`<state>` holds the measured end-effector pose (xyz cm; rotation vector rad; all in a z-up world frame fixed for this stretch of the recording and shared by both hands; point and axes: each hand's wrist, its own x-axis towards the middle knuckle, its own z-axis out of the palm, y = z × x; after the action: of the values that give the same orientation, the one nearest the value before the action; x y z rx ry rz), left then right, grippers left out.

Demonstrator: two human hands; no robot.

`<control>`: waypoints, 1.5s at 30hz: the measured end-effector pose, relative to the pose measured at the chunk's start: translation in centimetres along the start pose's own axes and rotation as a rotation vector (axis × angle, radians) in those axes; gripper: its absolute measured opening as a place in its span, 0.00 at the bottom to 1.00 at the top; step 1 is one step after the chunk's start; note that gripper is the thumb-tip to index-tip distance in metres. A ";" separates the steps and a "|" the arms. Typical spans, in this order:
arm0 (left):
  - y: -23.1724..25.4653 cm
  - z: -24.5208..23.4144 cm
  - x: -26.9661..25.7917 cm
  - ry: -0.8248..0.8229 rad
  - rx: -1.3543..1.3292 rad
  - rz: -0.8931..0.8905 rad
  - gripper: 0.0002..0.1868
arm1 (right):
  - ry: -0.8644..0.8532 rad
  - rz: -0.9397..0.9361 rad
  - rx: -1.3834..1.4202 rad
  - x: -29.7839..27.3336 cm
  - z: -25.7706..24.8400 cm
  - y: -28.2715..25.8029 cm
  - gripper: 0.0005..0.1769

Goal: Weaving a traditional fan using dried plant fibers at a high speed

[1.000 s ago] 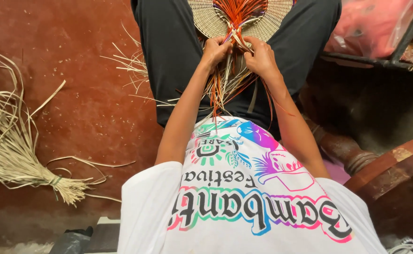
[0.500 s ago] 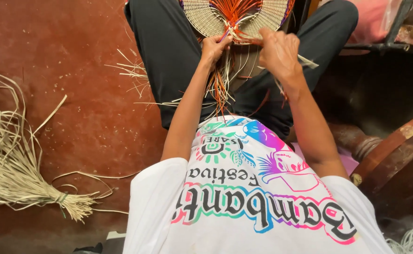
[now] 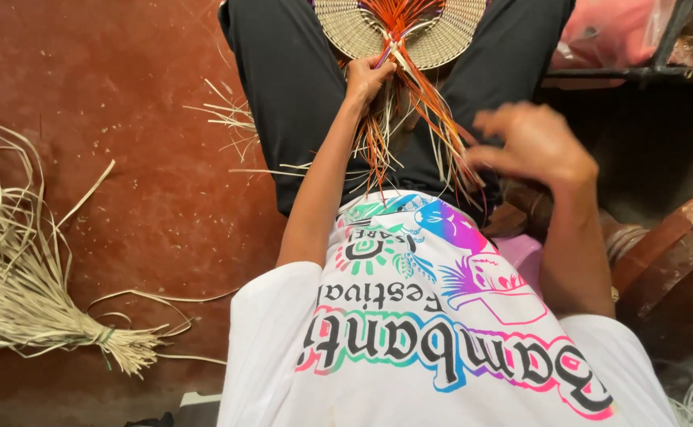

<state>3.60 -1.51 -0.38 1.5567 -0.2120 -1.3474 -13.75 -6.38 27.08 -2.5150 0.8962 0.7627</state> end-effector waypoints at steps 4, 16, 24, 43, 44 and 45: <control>-0.3 0.0 0.3 0.001 0.051 0.004 0.12 | 0.552 -0.332 0.351 6.2 -0.4 -0.2 0.16; -0.3 -0.3 0.6 -0.075 -0.064 -0.039 0.12 | 0.489 -0.101 0.384 18.0 13.6 2.0 0.08; 1.1 -0.1 -0.8 -0.039 -0.004 0.013 0.11 | 0.478 -0.016 0.351 18.6 15.8 2.8 0.08; 1.9 0.6 -1.4 0.064 0.171 0.051 0.18 | 0.151 -0.009 1.182 19.7 5.0 0.8 0.26; 1.9 0.7 -1.4 0.070 0.165 0.039 0.17 | 0.278 -0.155 1.195 19.8 5.6 1.5 0.21; 2.0 0.7 -1.4 0.078 0.161 0.029 0.16 | 0.405 -0.305 1.202 19.9 6.2 2.0 0.18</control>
<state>3.47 -1.86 2.11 1.7307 -0.2995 -1.2695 -4.38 -14.11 9.99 -1.6142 0.7156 -0.3593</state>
